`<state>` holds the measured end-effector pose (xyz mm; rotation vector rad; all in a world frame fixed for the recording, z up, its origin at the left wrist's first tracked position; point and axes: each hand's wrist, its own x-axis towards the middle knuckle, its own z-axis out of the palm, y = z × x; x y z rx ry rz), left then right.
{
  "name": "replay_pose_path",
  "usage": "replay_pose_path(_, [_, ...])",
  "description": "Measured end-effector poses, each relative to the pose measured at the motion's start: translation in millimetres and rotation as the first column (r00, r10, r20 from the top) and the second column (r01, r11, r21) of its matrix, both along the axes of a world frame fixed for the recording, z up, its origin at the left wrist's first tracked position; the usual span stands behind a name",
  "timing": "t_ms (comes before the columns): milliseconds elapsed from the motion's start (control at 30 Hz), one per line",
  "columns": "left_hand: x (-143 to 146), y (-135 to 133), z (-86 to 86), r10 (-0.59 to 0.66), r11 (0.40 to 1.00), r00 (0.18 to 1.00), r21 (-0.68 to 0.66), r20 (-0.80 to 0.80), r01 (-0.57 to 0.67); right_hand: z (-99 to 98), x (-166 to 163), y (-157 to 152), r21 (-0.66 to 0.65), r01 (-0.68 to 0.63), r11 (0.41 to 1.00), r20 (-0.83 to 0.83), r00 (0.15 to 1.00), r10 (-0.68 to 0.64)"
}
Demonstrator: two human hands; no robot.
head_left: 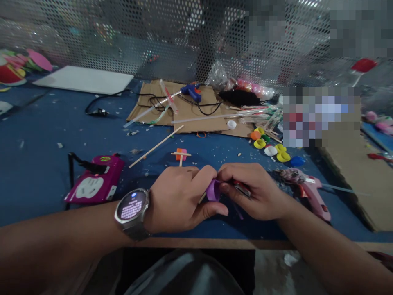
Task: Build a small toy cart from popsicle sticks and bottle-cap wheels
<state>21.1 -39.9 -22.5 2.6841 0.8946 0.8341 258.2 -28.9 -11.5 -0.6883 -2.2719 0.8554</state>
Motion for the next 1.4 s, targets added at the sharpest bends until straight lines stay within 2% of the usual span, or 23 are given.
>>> replay_pose_path(267, [1, 1, 1.3, 0.071, 0.996, 0.996, 0.057, 0.061, -0.075, 1.2, -3, -5, -0.004, 0.123, 0.992, -0.07, 0.99, -0.123])
replay_pose_path(400, [1, 0, 3.2, 0.037, 0.999, 0.997, 0.03, 0.075, -0.039, 4.3, -5, -6, -0.016, 0.072, 0.997, -0.087, 0.993, -0.074])
replay_pose_path(567, [0, -2, 8.1, -0.066, 0.991, 0.987, -0.105, 0.146, 0.081, 8.3, -7, -6, -0.059, -0.012, 0.998, -0.115, 0.993, 0.006])
replay_pose_path(733, [-3, -6, 10.8, -0.099, 0.919, 0.962, -0.348, 0.254, 0.186, 5.6, -5, -4, -0.037, -0.103, 0.994, -0.137, 0.986, 0.097])
replay_pose_path(867, [-4, -5, 11.7, -0.1, 0.856, 0.948, -0.459, 0.302, 0.236, 2.4, -2, -1, 0.032, -0.157, 0.987, -0.087, 0.984, 0.159])
replay_pose_path(1167, [-2, 1, 16.1, -0.143, 0.772, 0.915, -0.536, 0.378, 0.342, 1.4, -1, 1, 0.088, -0.198, 0.976, -0.058, 0.977, 0.203])
replay_pose_path(1300, [-5, -2, 18.6, -0.177, 0.675, 0.879, -0.595, 0.443, 0.436, 3.3, 6, 5, 0.032, -0.119, 0.992, -0.125, 0.985, 0.122])
replay_pose_path(1333, [-5, -2, 18.5, -0.181, 0.664, 0.874, -0.6, 0.451, 0.447, 3.9, 9, 7, 0.017, -0.081, 0.997, -0.146, 0.986, 0.083])
replay_pose_path(1400, [-6, -2, 17.2, -0.19, 0.684, 0.874, -0.578, 0.448, 0.445, 4.5, 11, 10, 0.019, -0.005, 1.0, -0.171, 0.985, 0.008])
